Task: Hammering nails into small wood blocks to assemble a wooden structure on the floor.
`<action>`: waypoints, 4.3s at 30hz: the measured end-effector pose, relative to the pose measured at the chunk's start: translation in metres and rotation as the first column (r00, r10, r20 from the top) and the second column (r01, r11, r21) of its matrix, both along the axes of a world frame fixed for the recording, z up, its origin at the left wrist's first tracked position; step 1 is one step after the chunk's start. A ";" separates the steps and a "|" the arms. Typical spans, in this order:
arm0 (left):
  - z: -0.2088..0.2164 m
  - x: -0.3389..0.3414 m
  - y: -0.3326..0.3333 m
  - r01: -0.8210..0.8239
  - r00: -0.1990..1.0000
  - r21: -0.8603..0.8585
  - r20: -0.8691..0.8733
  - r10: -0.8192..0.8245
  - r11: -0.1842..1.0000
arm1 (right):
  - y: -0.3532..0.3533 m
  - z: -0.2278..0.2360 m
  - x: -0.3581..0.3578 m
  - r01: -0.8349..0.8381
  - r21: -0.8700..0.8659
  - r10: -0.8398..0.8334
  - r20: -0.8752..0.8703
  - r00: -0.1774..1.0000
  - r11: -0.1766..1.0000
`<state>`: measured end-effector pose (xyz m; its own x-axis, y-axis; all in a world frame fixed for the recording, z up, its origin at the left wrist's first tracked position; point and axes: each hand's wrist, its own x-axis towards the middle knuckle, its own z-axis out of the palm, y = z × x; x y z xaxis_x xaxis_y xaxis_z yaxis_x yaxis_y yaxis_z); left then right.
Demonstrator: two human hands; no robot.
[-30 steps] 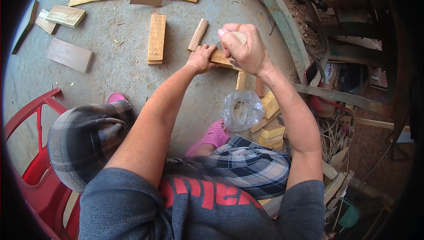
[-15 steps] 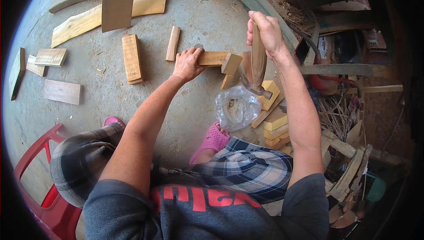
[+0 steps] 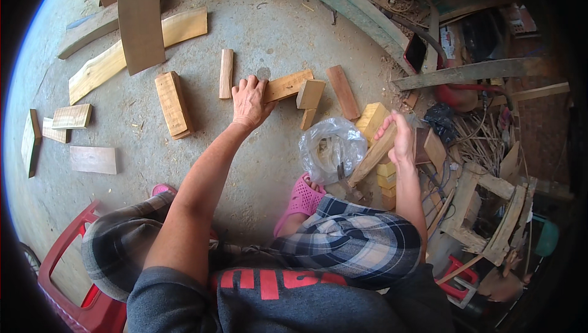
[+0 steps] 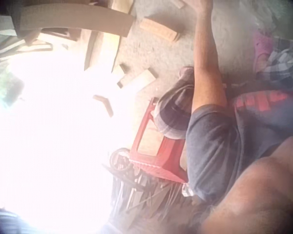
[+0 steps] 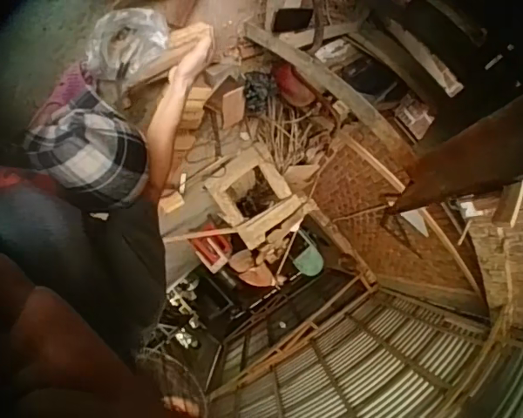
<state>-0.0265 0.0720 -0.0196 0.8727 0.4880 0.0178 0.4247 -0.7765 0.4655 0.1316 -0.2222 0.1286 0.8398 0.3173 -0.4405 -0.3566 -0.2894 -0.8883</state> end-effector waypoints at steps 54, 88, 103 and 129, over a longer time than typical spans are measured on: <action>-0.008 0.014 0.061 -0.055 0.996 -0.845 -0.083 -0.028 0.533 | 0.001 -0.059 -0.068 -0.372 -0.262 0.389 0.012 0.921 0.890; -0.059 0.068 -0.012 -0.511 0.858 -0.028 0.036 0.512 0.859 | 0.145 -0.136 0.049 -0.550 -0.324 0.637 0.330 0.696 0.769; -0.005 0.059 0.044 0.002 0.965 0.136 -0.262 0.034 0.991 | 0.114 -0.113 0.051 -0.454 -0.074 0.450 -0.061 0.891 0.888; 0.036 0.029 0.095 0.587 0.810 0.297 -0.232 -0.539 0.753 | 0.036 -0.101 0.014 -0.319 0.404 0.494 -0.473 0.730 0.857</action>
<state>0.0021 0.1667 0.0165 0.9932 -0.1095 -0.0406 -0.1049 -0.9892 0.1020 0.1458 -0.1859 0.0275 0.2449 0.7503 -0.6140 -0.7051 -0.2968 -0.6440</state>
